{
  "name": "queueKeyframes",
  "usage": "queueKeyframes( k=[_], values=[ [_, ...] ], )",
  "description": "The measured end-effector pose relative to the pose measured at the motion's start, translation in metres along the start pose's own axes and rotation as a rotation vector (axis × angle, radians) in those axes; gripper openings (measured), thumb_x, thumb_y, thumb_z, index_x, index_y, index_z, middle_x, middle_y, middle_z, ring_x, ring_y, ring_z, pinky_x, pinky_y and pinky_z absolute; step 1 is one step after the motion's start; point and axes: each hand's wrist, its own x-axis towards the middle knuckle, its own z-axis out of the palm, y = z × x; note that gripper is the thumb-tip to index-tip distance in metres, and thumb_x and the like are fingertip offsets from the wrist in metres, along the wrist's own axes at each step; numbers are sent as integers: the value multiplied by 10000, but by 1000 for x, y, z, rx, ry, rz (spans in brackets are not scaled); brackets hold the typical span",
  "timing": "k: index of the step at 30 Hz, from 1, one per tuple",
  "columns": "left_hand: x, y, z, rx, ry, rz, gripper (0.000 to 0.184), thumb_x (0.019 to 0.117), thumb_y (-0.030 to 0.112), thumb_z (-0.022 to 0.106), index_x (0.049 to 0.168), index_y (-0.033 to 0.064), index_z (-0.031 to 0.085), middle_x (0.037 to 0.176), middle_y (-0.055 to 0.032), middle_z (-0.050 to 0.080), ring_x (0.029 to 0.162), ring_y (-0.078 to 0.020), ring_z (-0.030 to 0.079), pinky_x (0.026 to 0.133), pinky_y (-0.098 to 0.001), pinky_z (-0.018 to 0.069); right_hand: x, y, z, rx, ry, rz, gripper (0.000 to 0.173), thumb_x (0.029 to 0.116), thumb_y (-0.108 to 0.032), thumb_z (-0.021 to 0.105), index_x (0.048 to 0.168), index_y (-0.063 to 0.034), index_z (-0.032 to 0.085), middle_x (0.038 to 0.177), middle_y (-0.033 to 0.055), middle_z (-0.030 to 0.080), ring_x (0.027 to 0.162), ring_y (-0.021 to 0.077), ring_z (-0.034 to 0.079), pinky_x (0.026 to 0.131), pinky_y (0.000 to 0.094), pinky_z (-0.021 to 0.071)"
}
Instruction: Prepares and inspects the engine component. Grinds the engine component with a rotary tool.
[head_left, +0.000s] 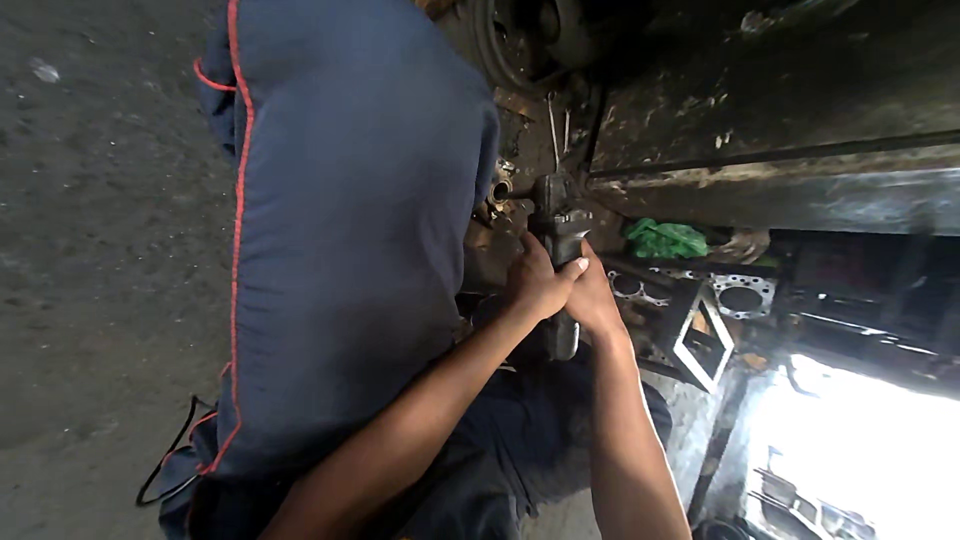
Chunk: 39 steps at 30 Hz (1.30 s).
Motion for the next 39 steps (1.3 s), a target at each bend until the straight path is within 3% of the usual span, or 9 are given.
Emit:
queueKeyframes(
  k=[7,12,16,22,27,33,39],
  values=[
    [-2,2,-4,66,23,-17,855,949,453,731,1522,-12,300,1178,-225,670,1155,-336,663,1002,-516,531,0,6,8,104,-4,-56,564,896,-220,694,1412,-83,512,1164,58,694,1059,89,672,950,324,563],
    [0,-2,-3,33,11,6,869,951,450,730,1540,0,277,1229,-234,657,1196,-331,648,1028,-513,520,-2,5,9,60,33,-45,587,902,-242,690,1425,-59,497,1177,92,691,1076,117,672,968,360,555],
    [5,-6,-4,48,23,1,904,948,450,734,1562,-2,249,1242,-236,655,1206,-337,644,1039,-517,514,2,9,14,107,3,-53,641,897,-263,698,1458,-49,473,1205,88,685,1093,98,664,978,331,550],
    [25,-22,-9,10,27,-2,980,946,435,741,1615,28,152,1337,-250,618,1269,-346,611,1082,-529,487,19,15,30,87,-7,-47,604,921,-233,701,1449,-45,474,1197,120,688,1094,155,675,986,389,553],
    [39,-33,-12,-27,47,-1,1031,938,411,758,1639,54,92,1422,-262,564,1327,-353,570,1115,-528,464,33,19,41,31,-31,2,735,926,-228,688,1546,-13,356,1288,176,655,1182,228,650,1049,442,519],
    [47,-40,-13,-46,47,-11,1032,936,388,765,1645,70,85,1466,-247,533,1362,-340,539,1139,-516,440,37,20,49,13,-25,45,781,941,-236,699,1573,-4,303,1310,201,643,1205,248,643,1069,450,503],
    [47,-43,-13,-86,57,-8,1073,930,396,772,1653,83,43,1502,-244,503,1394,-329,514,1153,-510,427,37,17,49,-51,-29,35,740,947,-236,691,1560,-27,335,1256,204,670,1174,282,661,1038,489,514]
  ],
)
